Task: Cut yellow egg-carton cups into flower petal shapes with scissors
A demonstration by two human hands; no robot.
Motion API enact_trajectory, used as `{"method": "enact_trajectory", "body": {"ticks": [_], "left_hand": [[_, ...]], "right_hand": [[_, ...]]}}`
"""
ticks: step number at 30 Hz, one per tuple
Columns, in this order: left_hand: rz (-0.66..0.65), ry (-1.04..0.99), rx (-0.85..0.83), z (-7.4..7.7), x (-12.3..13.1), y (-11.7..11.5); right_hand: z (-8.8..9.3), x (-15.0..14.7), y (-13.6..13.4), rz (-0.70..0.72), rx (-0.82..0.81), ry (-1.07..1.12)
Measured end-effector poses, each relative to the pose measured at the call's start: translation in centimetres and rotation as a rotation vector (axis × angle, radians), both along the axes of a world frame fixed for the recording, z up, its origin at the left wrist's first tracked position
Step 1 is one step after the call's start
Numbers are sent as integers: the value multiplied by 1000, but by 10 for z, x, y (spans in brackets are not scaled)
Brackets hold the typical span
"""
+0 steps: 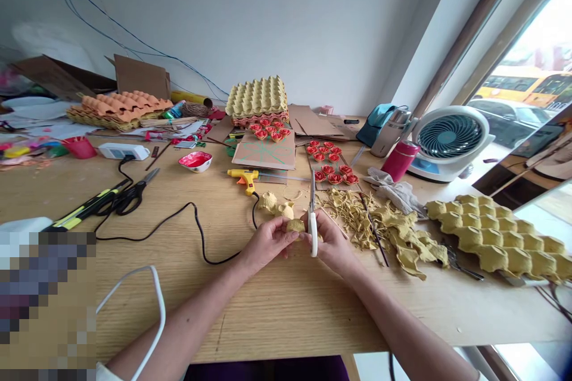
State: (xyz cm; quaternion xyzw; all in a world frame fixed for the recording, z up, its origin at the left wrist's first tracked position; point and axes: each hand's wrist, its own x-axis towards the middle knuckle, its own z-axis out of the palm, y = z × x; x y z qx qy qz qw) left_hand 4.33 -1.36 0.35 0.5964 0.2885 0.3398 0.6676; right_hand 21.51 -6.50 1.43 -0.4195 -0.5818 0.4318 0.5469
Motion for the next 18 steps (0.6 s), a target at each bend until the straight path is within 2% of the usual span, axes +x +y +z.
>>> {"method": "enact_trajectory", "body": {"ticks": [6,12,18], "left_hand": [[71,41,102,-2,-1,-1],[185,147,342,3,-2,-3],[224,102,347,6,-1,-2]], "right_hand": [[-1,2,-1,-1,22,1],[-4,3,-1,-31,18,-31],[-5,8,-1,-130,27,-18]]}}
